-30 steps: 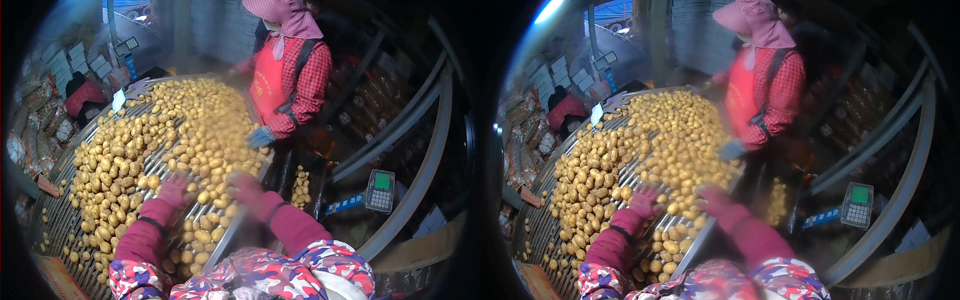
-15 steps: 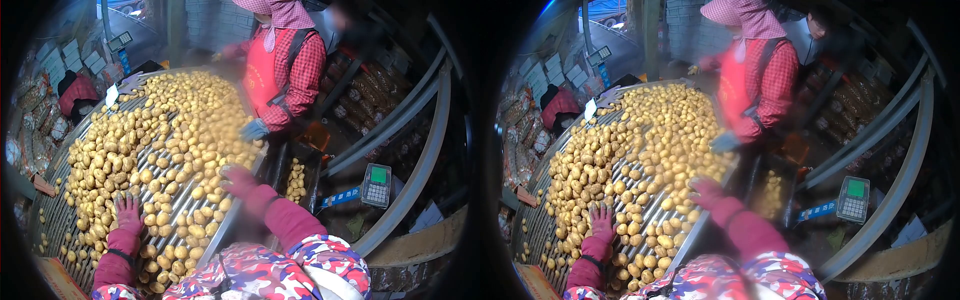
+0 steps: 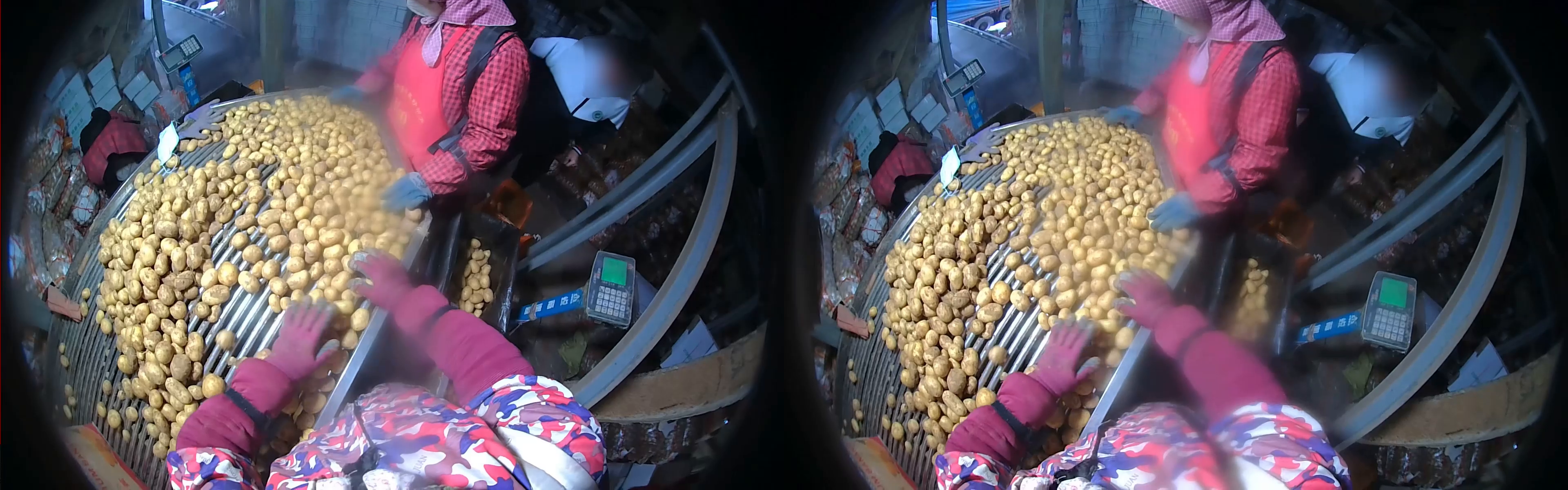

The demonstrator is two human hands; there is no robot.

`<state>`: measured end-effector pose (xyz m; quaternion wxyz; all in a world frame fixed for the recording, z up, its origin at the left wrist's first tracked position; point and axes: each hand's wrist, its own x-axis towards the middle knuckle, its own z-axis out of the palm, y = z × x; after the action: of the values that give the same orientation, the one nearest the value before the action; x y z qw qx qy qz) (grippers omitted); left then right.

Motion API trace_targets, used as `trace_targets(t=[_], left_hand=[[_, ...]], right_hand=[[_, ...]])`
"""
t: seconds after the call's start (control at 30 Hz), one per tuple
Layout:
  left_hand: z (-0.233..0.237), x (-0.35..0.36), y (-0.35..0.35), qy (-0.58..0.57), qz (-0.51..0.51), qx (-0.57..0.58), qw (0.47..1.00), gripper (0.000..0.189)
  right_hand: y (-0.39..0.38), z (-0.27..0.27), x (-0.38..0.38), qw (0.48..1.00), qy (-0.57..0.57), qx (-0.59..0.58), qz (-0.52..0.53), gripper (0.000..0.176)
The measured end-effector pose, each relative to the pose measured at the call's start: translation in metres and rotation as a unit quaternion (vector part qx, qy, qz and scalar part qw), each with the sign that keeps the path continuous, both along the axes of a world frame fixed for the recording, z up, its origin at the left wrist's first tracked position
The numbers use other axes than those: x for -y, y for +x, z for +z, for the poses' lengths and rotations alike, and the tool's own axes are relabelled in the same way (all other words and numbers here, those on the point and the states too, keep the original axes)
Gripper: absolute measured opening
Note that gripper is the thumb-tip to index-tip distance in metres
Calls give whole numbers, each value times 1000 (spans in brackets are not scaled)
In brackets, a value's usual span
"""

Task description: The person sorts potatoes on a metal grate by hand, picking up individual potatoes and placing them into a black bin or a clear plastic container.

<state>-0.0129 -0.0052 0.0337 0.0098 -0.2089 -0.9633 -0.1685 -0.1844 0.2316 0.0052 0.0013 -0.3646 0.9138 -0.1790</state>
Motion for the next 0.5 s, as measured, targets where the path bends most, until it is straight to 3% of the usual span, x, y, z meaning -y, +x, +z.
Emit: trace_targets(t=[0.13,0.17,0.2,0.23,0.27,0.3,0.33,0.37,0.47,0.5], left_hand=[[-9,4,-11,-56,-69,21,996,84],[-17,11,-11,-3,-49,-19,999,80],[-21,22,-6,7,-21,-31,999,79],[-18,38,-4,82,32,45,995,74],[-33,58,4,-55,87,17,995,67],[-12,77,13,-60,132,69,987,62],[-4,98,29,-136,149,41,979,60],[5,118,47,-104,193,41,975,60],[-15,196,119,-209,288,-37,934,62],[-2,204,138,-190,322,-24,927,63]], right_hand=[[-6,-3,-2,999,-29,-5,18,52],[-12,-10,-3,999,-43,-4,27,52],[-15,-20,-1,998,-58,0,39,53],[-20,-29,-2,997,-60,-10,44,52],[-21,-37,-3,997,-62,-19,50,51],[-13,-36,-2,997,-58,-28,49,50],[-8,-21,1,997,-55,-44,44,48],[-8,-9,1,996,-52,-68,36,47],[-6,-6,4,994,-68,-75,34,44],[-8,-2,3,999,-12,-3,30,52]])
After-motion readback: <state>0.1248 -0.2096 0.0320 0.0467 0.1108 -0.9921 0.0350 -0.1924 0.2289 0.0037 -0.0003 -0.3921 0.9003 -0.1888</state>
